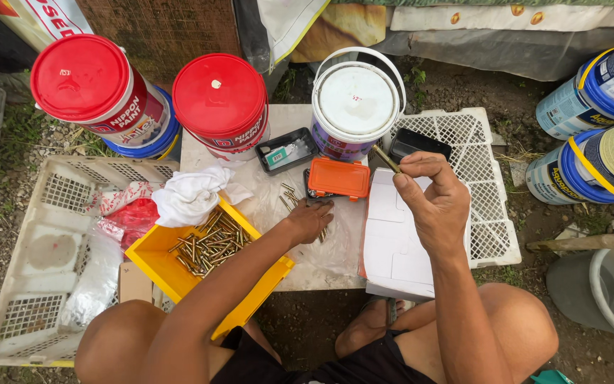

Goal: The person sits on the ground and cleans brass-colored nails one by one using a white cloth. They pick nails from a yellow container, wipe them, and place them on a white surface.

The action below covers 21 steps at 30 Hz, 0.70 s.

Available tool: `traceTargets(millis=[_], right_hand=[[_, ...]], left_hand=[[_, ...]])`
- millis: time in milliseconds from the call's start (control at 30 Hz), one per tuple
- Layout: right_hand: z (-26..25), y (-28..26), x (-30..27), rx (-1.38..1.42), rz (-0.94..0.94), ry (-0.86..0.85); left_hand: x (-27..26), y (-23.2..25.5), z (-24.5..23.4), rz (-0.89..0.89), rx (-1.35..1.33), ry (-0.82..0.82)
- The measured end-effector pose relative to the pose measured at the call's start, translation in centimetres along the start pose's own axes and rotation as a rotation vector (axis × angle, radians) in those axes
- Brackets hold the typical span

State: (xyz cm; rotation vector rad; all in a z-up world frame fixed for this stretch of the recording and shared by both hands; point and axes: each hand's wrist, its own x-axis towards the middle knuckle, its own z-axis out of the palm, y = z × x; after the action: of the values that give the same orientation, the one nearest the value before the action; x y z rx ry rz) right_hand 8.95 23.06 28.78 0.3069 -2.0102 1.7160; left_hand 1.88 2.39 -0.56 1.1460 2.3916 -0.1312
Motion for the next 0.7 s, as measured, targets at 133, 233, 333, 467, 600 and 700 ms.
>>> traceTargets(millis=[133, 233, 333, 467, 600, 700], right_hand=[[-0.5, 0.5, 0.1, -0.034, -0.015, -0.005], [-0.1, 0.9, 0.2, -0.025, -0.023, -0.001], [0.5, 0.6, 0.1, -0.025, -0.049, -0.021], [0.5, -0.2, -0.1, -0.076, -0.073, -0.034], [0.2, -0.3, -0.3, -0.11, -0.071, -0.041], [0.0, -0.7, -0.5, -0.125, -0.068, -0.039]], left_hand=[[-2.8, 4.2, -0.8, -0.028, 0.032, -0.076], [-3.8, 7.7, 1.0, 0.067, -0.039, -0.249], [-5.0, 11.5, 0.0, 0.039, 0.045, -0.301], [-7.8, 15.0, -2.8, -0.03, 0.0, -0.19], [-8.7, 16.0, -2.4, -0.075, 0.054, -0.177], [-8.3, 14.8, -0.9, -0.085, -0.111, -0.123]])
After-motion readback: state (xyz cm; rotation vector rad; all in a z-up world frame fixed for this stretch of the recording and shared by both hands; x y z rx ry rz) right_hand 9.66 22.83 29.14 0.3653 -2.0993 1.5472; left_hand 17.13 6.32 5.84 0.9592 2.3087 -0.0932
